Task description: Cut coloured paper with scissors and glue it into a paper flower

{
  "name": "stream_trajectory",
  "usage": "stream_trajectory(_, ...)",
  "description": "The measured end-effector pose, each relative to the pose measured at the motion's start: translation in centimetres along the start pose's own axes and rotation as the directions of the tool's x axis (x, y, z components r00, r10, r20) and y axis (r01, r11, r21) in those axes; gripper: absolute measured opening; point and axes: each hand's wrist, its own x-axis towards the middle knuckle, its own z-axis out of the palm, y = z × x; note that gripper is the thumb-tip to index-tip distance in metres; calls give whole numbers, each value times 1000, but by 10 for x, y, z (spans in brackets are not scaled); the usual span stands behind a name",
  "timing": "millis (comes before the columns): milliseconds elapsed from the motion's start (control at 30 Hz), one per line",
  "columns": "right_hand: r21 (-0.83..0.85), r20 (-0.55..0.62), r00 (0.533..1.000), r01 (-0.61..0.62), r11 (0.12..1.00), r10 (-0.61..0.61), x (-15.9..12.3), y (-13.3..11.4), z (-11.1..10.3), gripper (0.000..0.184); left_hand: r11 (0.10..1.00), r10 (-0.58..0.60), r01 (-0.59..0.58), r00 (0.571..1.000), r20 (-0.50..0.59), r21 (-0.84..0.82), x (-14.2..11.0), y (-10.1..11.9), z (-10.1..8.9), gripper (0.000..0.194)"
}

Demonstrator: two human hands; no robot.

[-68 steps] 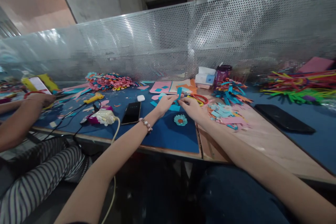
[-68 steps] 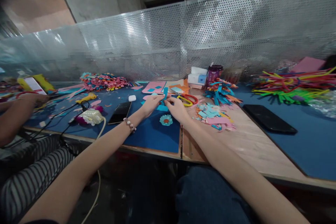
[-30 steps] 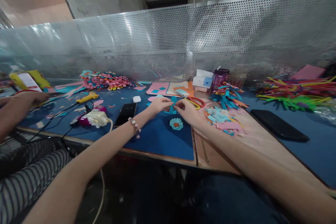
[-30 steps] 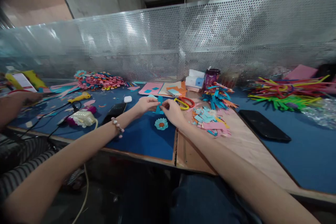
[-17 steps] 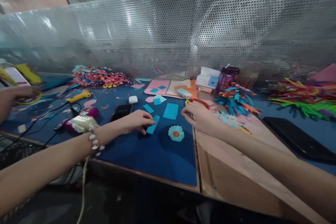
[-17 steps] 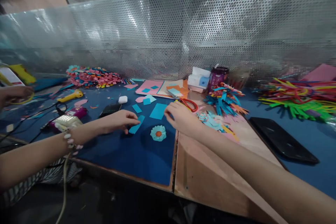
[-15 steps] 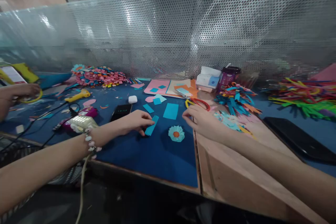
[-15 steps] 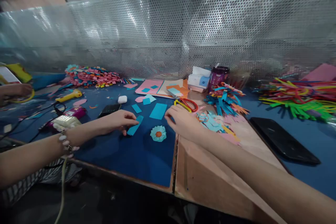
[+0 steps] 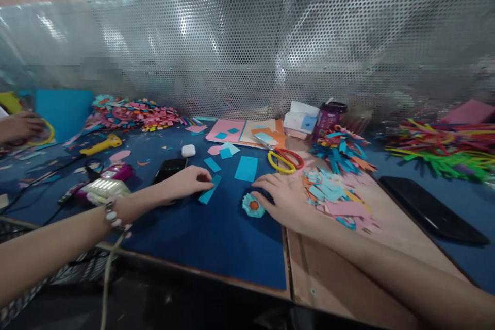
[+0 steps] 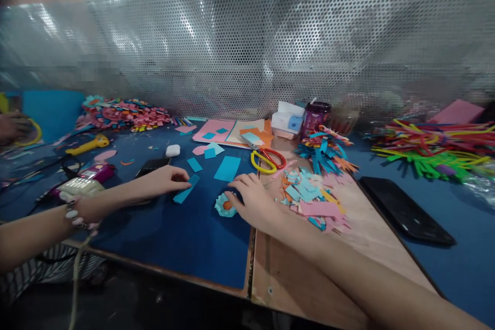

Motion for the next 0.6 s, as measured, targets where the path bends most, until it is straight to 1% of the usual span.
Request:
stream_trajectory(67, 55, -1, 1000, 0, 998, 0, -3, -3, 3, 22, 1000, -26, 26, 1000, -1, 8, -2, -4, -3, 31)
stream_trajectory(167, 106, 10, 1000, -7, 994, 6, -8, -12, 4, 21, 997, -71, 71, 997, 7, 39, -8, -9, -5, 41)
stream_trajectory(233, 114, 26, 1000, -16, 993, 13, -12, -19, 2, 22, 987, -73, 76, 997, -29, 142, -12, -11, -6, 47)
stream_trajectory(267, 115, 34, 999, -24, 993, 21, -13, -22, 1, 22, 974, -54, 66, 997, -61, 217, -14, -11, -7, 48)
stream_trajectory(300, 117, 39, 999, -34, 993, 30, -14, -24, 0, 23, 953, -19, 48, 995, -99, 300, -15, -10, -8, 49)
stream_trajectory(367, 119, 44, 998, -51, 992, 46, -15, -26, -1, 25, 886, 92, -6, 982, -163, 465, -13, -10, -9, 48)
stream_trajectory(433, 111, 45, 998, -53, 992, 48, -15, -26, -2, 28, 803, 207, -59, 961, -184, 593, -7, -9, -8, 45)
stream_trajectory(500, 92, 51, 998, -31, 995, 26, -15, -26, -4, 30, 728, 294, -115, 943, -156, 676, 1, -7, -6, 46)
stream_trajectory(600, 57, 83, 996, 19, 998, -24, -16, -28, -6, 31, 624, 409, -234, 911, -56, 746, 15, -3, 0, 57)
